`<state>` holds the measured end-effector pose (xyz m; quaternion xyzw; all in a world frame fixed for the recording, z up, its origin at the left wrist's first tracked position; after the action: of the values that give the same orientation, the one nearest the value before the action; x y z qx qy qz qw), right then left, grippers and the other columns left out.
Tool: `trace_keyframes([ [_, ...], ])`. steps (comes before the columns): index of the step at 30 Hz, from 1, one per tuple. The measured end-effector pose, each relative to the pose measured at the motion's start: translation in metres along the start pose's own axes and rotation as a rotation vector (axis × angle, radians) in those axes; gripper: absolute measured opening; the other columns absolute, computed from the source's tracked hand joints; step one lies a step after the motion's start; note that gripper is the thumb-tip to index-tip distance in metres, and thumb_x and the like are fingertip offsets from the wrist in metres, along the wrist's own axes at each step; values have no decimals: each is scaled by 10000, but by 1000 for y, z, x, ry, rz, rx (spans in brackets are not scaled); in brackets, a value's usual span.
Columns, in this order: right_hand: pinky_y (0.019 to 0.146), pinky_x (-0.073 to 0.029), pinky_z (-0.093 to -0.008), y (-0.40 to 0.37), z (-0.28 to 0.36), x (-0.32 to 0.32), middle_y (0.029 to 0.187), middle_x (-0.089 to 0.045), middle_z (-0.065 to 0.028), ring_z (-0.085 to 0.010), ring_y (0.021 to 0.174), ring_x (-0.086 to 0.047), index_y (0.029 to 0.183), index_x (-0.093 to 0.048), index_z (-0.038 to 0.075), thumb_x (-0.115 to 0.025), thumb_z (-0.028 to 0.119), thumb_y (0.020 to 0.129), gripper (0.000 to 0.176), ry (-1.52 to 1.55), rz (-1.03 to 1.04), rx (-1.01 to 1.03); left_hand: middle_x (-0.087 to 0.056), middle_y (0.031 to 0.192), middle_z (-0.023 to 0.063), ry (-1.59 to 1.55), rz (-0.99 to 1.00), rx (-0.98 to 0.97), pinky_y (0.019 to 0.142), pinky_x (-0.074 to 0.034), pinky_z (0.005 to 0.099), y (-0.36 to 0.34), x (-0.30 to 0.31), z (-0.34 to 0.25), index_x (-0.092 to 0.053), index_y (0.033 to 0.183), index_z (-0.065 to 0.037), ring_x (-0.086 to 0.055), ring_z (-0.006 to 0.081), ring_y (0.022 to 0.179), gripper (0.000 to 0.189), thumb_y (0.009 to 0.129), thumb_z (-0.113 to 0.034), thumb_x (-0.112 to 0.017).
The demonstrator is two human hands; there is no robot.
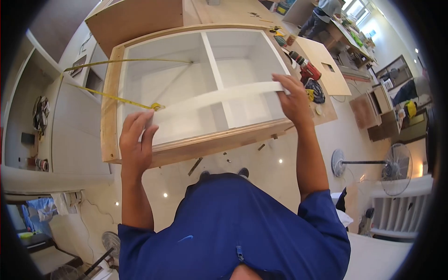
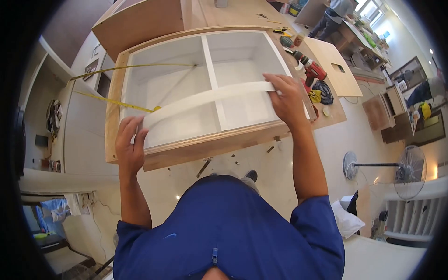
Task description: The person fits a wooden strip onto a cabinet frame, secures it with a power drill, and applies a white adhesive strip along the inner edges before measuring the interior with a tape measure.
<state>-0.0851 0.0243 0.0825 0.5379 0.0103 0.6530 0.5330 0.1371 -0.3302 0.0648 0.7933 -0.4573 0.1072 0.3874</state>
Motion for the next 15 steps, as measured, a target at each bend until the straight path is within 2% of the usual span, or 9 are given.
trace_keyframes([
  [3, 1013, -472, -472, -21, -10, -25, 1157, -736, -145, -364, 1121, -645, 1205, -719, 31, -794, 207, 865, 389, -201, -22, 22, -658, 1234, 172, 106, 103, -51, 961, -518, 443, 8, -25, 30, -683, 1222, -4, -635, 384, 1081, 335, 890, 8, -721],
  [4, 1015, -467, -473, -32, -12, -31, 1159, -736, -142, -360, 1118, -646, 1203, -721, 37, -806, 247, 859, 412, -182, -18, 7, -658, 1263, 181, 166, 143, -73, 961, -516, 450, 7, -34, 39, -677, 1228, -2, -636, 391, 1102, 345, 886, 2, -724],
  [5, 1017, -463, -474, -48, -12, -34, 1160, -736, -140, -355, 1116, -648, 1201, -723, 42, -817, 287, 852, 437, -164, -15, -8, -649, 1302, 202, 341, 143, -129, 958, -513, 469, -1, -39, 43, -671, 1219, 12, -630, 403, 1151, 357, 874, -40, -744],
  [8, 1013, -440, -468, -86, -1, -35, 1140, -742, -117, -316, 1092, -656, 1182, -737, 71, -837, 370, 828, 474, -120, 96, -11, -665, 1263, 194, 293, 170, -151, 954, -513, 471, -20, -52, 23, -669, 1210, 21, -631, 399, 1132, 383, 866, -112, -772],
  [11, 988, -414, -438, -98, 2, -36, 1072, -749, -79, -261, 1006, -660, 1122, -759, 98, -869, 419, 768, 491, -109, 185, 26, -690, 1228, 188, 182, 367, -155, 960, -521, 449, -25, -79, -13, -670, 1242, 0, -647, 397, 1111, 410, 882, -163, -779],
  [15, 912, -396, -410, -101, 5, -40, 936, -738, -28, -229, 888, -636, 980, -762, 109, -900, 443, 683, 468, -137, 124, 56, -721, 1123, 160, 179, 469, -170, 864, -537, 452, -24, -120, -32, -681, 1194, -12, -675, 366, 998, 379, 889, -218, -773],
])
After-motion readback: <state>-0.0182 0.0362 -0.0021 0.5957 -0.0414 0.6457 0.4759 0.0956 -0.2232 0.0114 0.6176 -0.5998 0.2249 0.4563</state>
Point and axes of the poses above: each hand's wrist, its own y-axis towards the middle knuckle, its own x-axis out of the back of the hand, z = x × y, the point moved 3 cm from there along y, towards the middle knuckle
